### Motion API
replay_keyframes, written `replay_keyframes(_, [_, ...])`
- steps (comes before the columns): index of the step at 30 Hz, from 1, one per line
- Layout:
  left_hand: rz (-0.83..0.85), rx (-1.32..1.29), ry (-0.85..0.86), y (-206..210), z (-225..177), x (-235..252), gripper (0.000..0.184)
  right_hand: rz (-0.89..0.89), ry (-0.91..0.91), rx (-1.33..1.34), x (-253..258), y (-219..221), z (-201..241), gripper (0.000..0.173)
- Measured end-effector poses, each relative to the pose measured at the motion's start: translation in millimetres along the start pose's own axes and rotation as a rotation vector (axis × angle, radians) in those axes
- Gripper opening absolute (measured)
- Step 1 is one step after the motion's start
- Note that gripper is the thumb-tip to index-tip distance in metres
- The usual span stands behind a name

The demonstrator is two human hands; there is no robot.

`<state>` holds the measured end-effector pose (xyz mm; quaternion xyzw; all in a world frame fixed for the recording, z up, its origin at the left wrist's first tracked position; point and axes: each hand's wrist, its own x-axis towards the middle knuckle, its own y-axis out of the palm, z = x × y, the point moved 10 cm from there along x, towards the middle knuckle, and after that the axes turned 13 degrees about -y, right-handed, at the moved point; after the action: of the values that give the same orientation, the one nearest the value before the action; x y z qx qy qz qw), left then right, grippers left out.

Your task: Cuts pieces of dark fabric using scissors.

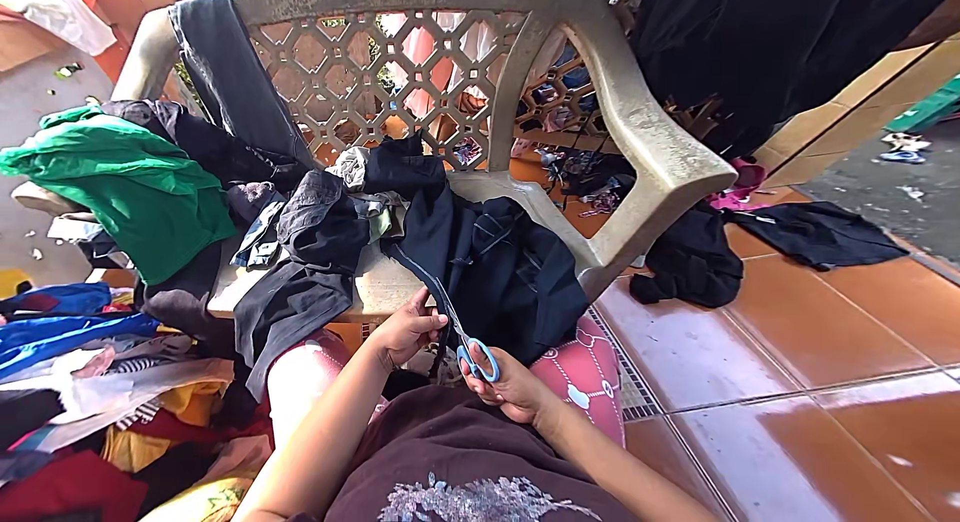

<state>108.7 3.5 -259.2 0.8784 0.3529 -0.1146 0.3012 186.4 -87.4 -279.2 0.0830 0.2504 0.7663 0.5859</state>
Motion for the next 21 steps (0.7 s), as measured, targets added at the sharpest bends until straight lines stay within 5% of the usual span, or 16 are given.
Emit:
replay_keyframes(17, [0.013, 0.05, -0.024, 4.1, 4.3, -2.6, 0.069, -0.016, -0.001, -0.025, -0.3, -0.6, -1.8, 0.03])
replay_keyframes(21, [-0.174, 0.113, 0.015, -8.5, -8.0, -5.1, 0.036, -0.021, 0.003, -0.091, -2.1, -3.9, 0.2, 0.026])
